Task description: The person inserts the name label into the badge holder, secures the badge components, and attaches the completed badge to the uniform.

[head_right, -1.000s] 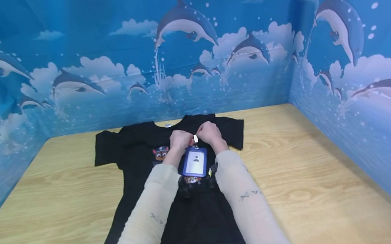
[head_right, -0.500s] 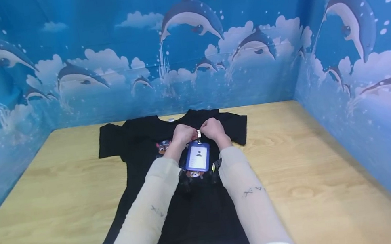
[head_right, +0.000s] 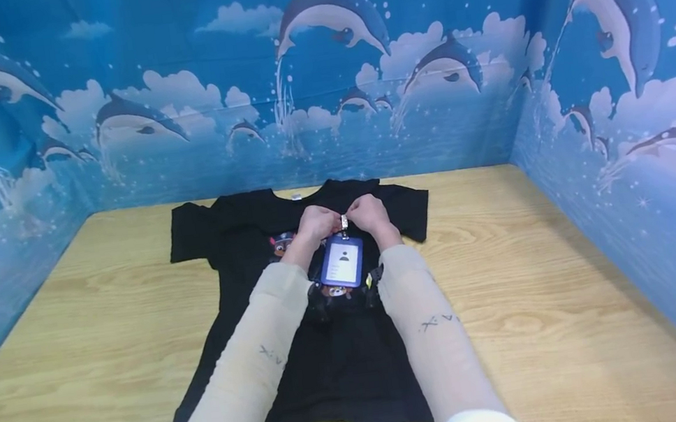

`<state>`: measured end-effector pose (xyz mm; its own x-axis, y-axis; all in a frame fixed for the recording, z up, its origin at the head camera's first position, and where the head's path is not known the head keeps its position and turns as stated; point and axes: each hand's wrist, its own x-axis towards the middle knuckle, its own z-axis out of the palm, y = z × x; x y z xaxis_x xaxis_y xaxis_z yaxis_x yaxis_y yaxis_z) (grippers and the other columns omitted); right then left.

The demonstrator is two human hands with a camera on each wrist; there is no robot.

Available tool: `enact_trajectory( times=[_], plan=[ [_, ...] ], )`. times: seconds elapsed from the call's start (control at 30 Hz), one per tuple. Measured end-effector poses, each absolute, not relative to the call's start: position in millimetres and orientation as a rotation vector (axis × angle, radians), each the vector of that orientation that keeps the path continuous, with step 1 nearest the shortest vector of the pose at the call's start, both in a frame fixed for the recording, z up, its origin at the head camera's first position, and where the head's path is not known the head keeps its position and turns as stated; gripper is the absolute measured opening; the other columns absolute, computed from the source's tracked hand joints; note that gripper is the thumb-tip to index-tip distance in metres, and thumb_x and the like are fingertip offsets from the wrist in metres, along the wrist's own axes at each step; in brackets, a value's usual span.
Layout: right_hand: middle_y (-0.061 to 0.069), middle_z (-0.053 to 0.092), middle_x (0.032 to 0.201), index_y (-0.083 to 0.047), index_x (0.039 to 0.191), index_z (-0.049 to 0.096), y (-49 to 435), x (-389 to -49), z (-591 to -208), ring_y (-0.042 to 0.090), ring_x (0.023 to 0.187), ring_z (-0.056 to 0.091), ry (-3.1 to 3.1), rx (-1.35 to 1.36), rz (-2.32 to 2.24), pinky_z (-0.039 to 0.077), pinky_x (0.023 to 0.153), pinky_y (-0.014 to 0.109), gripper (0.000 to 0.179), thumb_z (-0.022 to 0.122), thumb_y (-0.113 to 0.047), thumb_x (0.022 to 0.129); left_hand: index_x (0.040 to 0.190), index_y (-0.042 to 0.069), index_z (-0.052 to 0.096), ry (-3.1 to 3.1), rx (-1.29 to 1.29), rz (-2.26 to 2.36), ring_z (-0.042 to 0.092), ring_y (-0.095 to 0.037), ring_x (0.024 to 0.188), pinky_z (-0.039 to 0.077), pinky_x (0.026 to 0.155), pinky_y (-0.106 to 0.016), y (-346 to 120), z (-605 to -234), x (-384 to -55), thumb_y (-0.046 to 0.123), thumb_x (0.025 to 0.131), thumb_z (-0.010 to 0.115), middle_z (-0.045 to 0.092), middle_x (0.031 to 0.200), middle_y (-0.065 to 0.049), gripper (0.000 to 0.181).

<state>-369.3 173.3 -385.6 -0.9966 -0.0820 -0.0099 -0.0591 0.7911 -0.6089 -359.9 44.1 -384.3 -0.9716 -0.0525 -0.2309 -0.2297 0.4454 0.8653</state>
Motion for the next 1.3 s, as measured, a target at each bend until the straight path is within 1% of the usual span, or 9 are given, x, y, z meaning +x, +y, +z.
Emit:
enact_trajectory(
  times=[0.1, 0.33, 0.4, 0.53, 0.63, 0.87, 1.03, 1.2, 1.3],
  plan=[
    [0.012, 0.067, 0.098, -0.001, 0.095, 0.071, 172.8, -368.7, -385.8, 0.023, 0.081, 0.055, 2.941, -0.109, -0.998, 0.043, 0.071, 0.032, 0.021, 0.056, -0.013, 0.088, 0.074, 0.005, 0.07, 2.536, -0.251, 1.527, 0.05, -0.016, 0.059, 0.038, 0.051, -0.025, 44.3, -383.2, -358.2, 0.009, 0.084, 0.059, 0.059, 0.068, -0.004, 0.016],
    [0.012, 0.067, 0.096, -0.002, 0.093, 0.072, 170.1, -367.5, -386.6, 0.022, 0.076, 0.054, 2.936, -0.069, -1.004, 0.04, 0.066, 0.029, 0.019, 0.055, -0.012, 0.089, 0.075, 0.006, 0.071, 2.553, -0.237, 1.519, 0.051, -0.016, 0.061, 0.038, 0.052, -0.026, 44.9, -385.6, -355.9, 0.009, 0.086, 0.058, 0.062, 0.077, -0.006, 0.017],
    [0.012, 0.067, 0.096, -0.002, 0.093, 0.072, 169.9, -367.7, -387.3, 0.022, 0.077, 0.055, 2.938, -0.067, -1.005, 0.041, 0.066, 0.029, 0.019, 0.056, -0.011, 0.089, 0.078, 0.005, 0.072, 2.555, -0.229, 1.532, 0.052, -0.016, 0.063, 0.039, 0.053, -0.026, 44.8, -386.1, -354.7, 0.009, 0.086, 0.058, 0.063, 0.081, -0.007, 0.016],
    [0.013, 0.067, 0.099, -0.001, 0.095, 0.072, 170.2, -368.4, -388.3, 0.023, 0.083, 0.057, 2.922, -0.069, -1.019, 0.044, 0.069, 0.031, 0.019, 0.056, -0.01, 0.089, 0.09, 0.007, 0.074, 2.574, -0.211, 1.539, 0.056, -0.017, 0.074, 0.042, 0.058, -0.026, 44.4, -386.8, -351.9, 0.006, 0.083, 0.061, 0.064, 0.096, -0.007, 0.014],
    [0.012, 0.067, 0.1, -0.001, 0.095, 0.072, 170.2, -369.0, -388.5, 0.024, 0.086, 0.057, 2.92, -0.069, -1.029, 0.045, 0.072, 0.032, 0.019, 0.056, -0.01, 0.088, 0.093, 0.007, 0.074, 2.593, -0.192, 1.534, 0.057, -0.018, 0.078, 0.043, 0.058, -0.025, 44.2, -387.3, -351.6, 0.004, 0.082, 0.062, 0.064, 0.099, -0.008, 0.016],
    [0.012, 0.067, 0.101, -0.002, 0.093, 0.072, 170.0, -368.7, -388.6, 0.025, 0.092, 0.057, 2.93, -0.067, -1.038, 0.045, 0.077, 0.034, 0.019, 0.057, -0.01, 0.087, 0.09, 0.007, 0.074, 2.615, -0.199, 1.53, 0.058, -0.018, 0.076, 0.042, 0.054, -0.023, 45.8, -389.2, -353.7, 0.003, 0.081, 0.064, 0.065, 0.096, -0.008, 0.014],
    [0.012, 0.067, 0.101, -0.002, 0.093, 0.072, 169.3, -366.7, -389.1, 0.024, 0.091, 0.057, 2.938, -0.065, -1.054, 0.045, 0.077, 0.033, 0.018, 0.057, -0.01, 0.087, 0.091, 0.007, 0.074, 2.62, -0.221, 1.506, 0.057, -0.017, 0.076, 0.042, 0.054, -0.023, 46.8, -389.3, -355.2, 0.004, 0.082, 0.064, 0.065, 0.097, -0.008, 0.014],
    [0.012, 0.067, 0.1, -0.001, 0.093, 0.072, 168.4, -364.6, -388.3, 0.025, 0.092, 0.057, 2.929, -0.056, -1.074, 0.045, 0.077, 0.034, 0.018, 0.058, -0.01, 0.087, 0.086, 0.007, 0.074, 2.59, -0.25, 1.506, 0.059, -0.018, 0.071, 0.045, 0.057, -0.026, 47.5, -389.8, -357.5, 0.003, 0.083, 0.062, 0.066, 0.086, -0.007, 0.013],
    [0.012, 0.066, 0.102, -0.001, 0.094, 0.072, 168.8, -364.5, -387.7, 0.025, 0.092, 0.057, 2.914, -0.041, -1.08, 0.046, 0.078, 0.035, 0.018, 0.057, -0.01, 0.088, 0.081, 0.006, 0.074, 2.592, -0.255, 1.507, 0.058, -0.016, 0.065, 0.045, 0.055, -0.026, 48.4, -388.5, -356.8, 0.003, 0.083, 0.061, 0.065, 0.078, -0.006, 0.014]
  ],
)
